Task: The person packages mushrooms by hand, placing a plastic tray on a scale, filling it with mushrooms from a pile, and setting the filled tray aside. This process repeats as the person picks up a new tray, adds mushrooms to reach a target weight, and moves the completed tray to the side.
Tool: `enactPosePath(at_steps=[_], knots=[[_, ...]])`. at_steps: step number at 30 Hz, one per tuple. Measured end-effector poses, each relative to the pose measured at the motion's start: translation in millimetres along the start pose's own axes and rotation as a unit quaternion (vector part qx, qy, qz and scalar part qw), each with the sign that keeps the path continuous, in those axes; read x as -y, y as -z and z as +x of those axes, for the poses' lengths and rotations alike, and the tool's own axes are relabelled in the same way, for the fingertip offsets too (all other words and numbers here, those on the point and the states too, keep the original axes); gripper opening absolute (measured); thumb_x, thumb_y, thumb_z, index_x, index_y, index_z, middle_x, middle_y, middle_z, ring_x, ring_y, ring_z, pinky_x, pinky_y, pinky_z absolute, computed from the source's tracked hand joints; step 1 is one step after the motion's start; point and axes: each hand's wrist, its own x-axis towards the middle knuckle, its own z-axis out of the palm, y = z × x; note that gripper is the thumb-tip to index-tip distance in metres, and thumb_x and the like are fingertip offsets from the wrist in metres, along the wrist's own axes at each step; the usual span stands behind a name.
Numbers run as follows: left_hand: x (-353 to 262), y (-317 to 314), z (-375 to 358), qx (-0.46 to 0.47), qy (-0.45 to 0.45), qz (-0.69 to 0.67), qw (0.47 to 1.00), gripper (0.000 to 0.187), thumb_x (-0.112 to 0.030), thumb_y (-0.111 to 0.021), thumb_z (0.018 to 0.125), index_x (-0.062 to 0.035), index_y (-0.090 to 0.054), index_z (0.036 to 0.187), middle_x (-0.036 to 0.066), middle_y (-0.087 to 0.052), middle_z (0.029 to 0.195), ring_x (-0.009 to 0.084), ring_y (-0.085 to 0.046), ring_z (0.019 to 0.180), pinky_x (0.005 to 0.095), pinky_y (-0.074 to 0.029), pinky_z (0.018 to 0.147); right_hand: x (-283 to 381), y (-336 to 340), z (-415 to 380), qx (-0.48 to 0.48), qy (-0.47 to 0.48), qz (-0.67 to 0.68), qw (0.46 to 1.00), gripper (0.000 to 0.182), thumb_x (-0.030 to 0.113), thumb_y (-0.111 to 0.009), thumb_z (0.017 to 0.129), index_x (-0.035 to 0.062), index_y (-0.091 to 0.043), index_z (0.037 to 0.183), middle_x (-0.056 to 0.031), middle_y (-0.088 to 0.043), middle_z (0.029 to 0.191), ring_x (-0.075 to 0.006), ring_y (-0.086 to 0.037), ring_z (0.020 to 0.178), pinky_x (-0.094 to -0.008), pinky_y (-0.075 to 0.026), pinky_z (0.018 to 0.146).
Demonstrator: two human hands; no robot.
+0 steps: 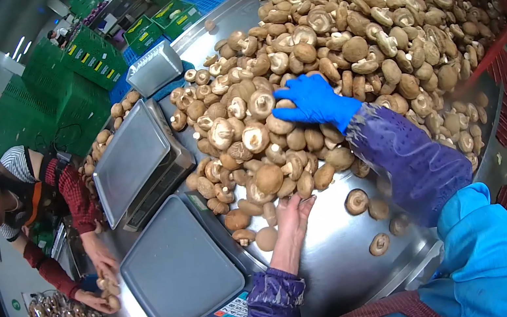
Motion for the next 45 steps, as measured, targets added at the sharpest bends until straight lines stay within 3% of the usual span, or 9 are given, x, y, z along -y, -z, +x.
enactPosePath(at_steps=[6, 10, 22, 24, 28, 36, 41, 44, 45], knots=[[19, 36, -49, -0.025, 0.075, -0.064, 0.995, 0.041, 0.006, -0.042, 0.083, 0.0006, -0.033, 0.123, 0.016, -0.045, 0.119, 0.0319, -0.051, 0.105, 0.0453, -0.048, 0.087, 37, 1, -91, 0.133, -0.124, 0.253, 0.95, 0.046, 0.053, -0.042, 0.083, 0.0161, -0.057, 0.106, -0.0127, -0.061, 0.096, -0.0315, -0.058, 0.087, -0.0393, -0.045, 0.074], [15, 43, -98, 0.023, 0.119, -0.097, 0.988, 0.049, 0.009, -0.043, 0.08, 0.0075, -0.025, 0.126, 0.024, -0.037, 0.125, 0.0357, -0.043, 0.113, 0.0456, -0.039, 0.097, 49, 4, -130, 0.06, -0.133, 0.331, 0.932, 0.048, 0.049, -0.047, 0.084, 0.0123, -0.054, 0.113, -0.0154, -0.061, 0.094, -0.0285, -0.059, 0.088, -0.0354, -0.045, 0.074], [-2, 34, -183, 0.097, 0.074, -0.042, 0.992, 0.066, 0.012, -0.046, 0.078, -0.0148, -0.022, 0.133, 0.013, -0.039, 0.124, 0.0305, -0.052, 0.104, 0.0386, -0.051, 0.081, 69, 48, -180, -0.031, -0.203, 0.465, 0.861, 0.03, 0.026, -0.057, 0.084, 0.0041, -0.059, 0.105, -0.0061, -0.062, 0.097, -0.0144, -0.057, 0.089, -0.0258, -0.044, 0.078], [-13, 34, -192, 0.117, 0.066, -0.049, 0.99, 0.063, 0.012, -0.045, 0.078, -0.0129, -0.025, 0.132, 0.014, -0.041, 0.123, 0.0339, -0.052, 0.104, 0.039, -0.052, 0.082, 70, 50, -184, -0.073, -0.248, 0.624, 0.737, 0.029, 0.025, -0.056, 0.085, 0.0014, -0.061, 0.101, -0.0052, -0.062, 0.095, -0.0136, -0.056, 0.088, -0.0251, -0.045, 0.076], [-44, 44, -209, 0.122, 0.032, -0.063, 0.99, 0.058, 0.013, -0.042, 0.078, -0.0101, -0.029, 0.13, 0.016, -0.044, 0.121, 0.0381, -0.055, 0.098, 0.0384, -0.054, 0.077, 84, 74, -187, -0.038, -0.333, 0.662, 0.67, 0.033, 0.028, -0.053, 0.084, 0.0007, -0.06, 0.101, -0.0073, -0.061, 0.09, -0.0137, -0.057, 0.082, -0.0248, -0.045, 0.072], [-158, 120, -240, 0.017, -0.108, 0.082, 0.991, 0.079, 0.017, -0.037, 0.072, -0.0223, -0.016, 0.137, 0.019, -0.038, 0.124, 0.032, -0.059, 0.088, 0.0306, -0.054, 0.06, 125, 46, -196, 0.033, -0.309, 0.619, 0.722, 0.034, 0.028, -0.048, 0.086, -0.0002, -0.059, 0.101, -0.0071, -0.06, 0.091, -0.0142, -0.055, 0.084, -0.0254, -0.045, 0.076], [-190, 164, -251, -0.068, -0.135, 0.16, 0.976, 0.063, 0.015, -0.041, 0.072, -0.008, -0.026, 0.129, 0.017, -0.049, 0.112, 0.0248, -0.061, 0.079, 0.027, -0.056, 0.061, 138, 5, -179, 0.018, -0.3, 0.61, 0.733, 0.03, 0.025, -0.058, 0.081, -0.0022, -0.061, 0.094, -0.0062, -0.063, 0.085, -0.0124, -0.057, 0.074, -0.0243, -0.045, 0.068], [-200, 191, -256, -0.113, -0.136, 0.214, 0.961, 0.065, 0.014, -0.037, 0.076, -0.0059, -0.015, 0.134, 0.02, -0.043, 0.116, 0.0252, -0.06, 0.081, 0.0285, -0.054, 0.064, 160, 7, -166, 0.04, -0.217, 0.3, 0.928, 0.034, 0.023, -0.062, 0.077, 0.0065, -0.057, 0.106, -0.0051, -0.061, 0.09, -0.0161, -0.056, 0.079, -0.0259, -0.045, 0.07], [-202, 196, -259, -0.127, -0.151, 0.243, 0.95, 0.058, 0.01, -0.04, 0.079, -0.0016, -0.02, 0.131, 0.019, -0.042, 0.114, 0.0214, -0.06, 0.078, 0.0263, -0.053, 0.067, 163, -5, -161, -0.081, -0.078, 0.183, 0.977, 0.042, 0.021, -0.066, 0.072, 0.0121, -0.053, 0.112, -0.0052, -0.058, 0.096, -0.0211, -0.055, 0.084, -0.0303, -0.044, 0.07]])
